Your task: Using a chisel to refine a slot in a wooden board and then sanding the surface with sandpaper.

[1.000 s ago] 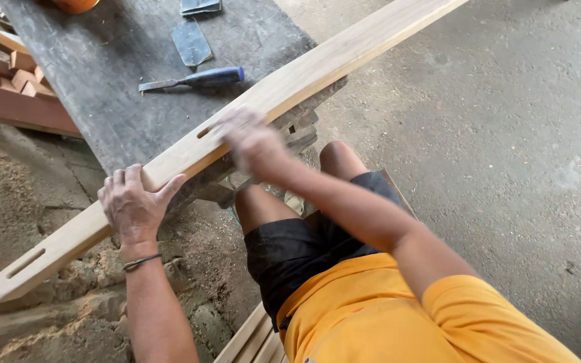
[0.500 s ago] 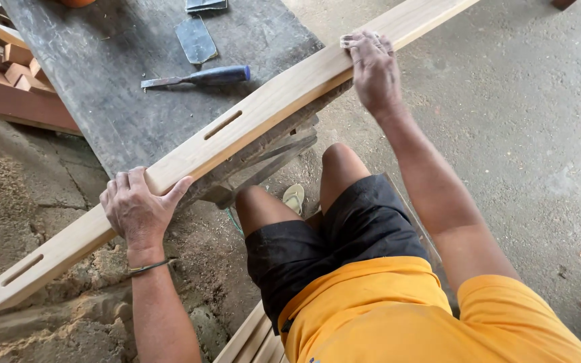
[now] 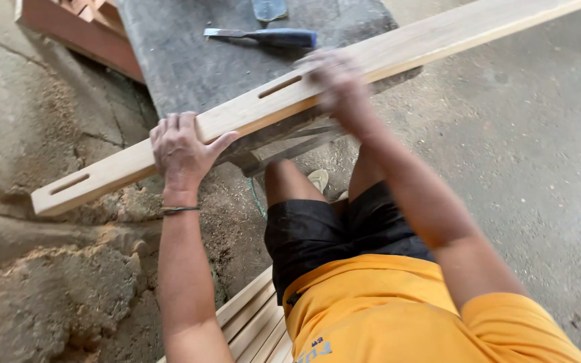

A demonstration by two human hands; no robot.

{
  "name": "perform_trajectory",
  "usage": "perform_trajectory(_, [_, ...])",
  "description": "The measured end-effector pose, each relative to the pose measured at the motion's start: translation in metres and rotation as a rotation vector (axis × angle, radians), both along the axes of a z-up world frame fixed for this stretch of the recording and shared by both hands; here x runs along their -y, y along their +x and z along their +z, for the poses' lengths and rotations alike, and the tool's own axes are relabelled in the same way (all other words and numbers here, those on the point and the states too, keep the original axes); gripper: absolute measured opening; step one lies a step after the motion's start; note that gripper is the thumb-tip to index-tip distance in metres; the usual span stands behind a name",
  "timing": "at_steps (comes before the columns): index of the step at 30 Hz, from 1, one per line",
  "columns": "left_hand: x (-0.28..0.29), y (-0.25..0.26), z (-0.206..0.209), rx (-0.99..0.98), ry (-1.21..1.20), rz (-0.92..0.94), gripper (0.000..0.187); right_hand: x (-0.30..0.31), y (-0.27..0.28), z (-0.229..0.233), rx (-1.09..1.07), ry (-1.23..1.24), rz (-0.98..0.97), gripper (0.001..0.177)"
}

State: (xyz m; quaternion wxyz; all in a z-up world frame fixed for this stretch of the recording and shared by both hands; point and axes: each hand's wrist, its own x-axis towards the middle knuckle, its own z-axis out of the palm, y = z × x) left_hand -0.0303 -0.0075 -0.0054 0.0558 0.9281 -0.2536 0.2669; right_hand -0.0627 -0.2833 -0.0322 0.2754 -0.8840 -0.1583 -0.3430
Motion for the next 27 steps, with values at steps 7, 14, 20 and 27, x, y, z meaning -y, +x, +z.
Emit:
perform_trajectory(7, [0.001, 0.002, -0.001, 0.041, -0.007, 0.0, 0.066, 0.015, -0.008, 0.009, 0.094, -0.1, -0.216, 0.025])
perform_trajectory(14, [-0.021, 0.001, 0.003, -0.155, 0.007, -0.072, 0.07, -0.08, -0.007, -0.016, -0.133, -0.141, 0.028, 0.033])
perform_trajectory(20, [-0.095, -0.007, 0.005, -0.101, -0.005, -0.007, 0.068, 0.052, -0.038, 0.013, -0.02, -0.052, -0.089, 0.021])
perform_trajectory(27, [-0.101, -0.009, -0.009, 0.005, 0.073, 0.069, 0.064, 0.04, -0.029, -0.017, 0.168, 0.064, -0.044, 0.02])
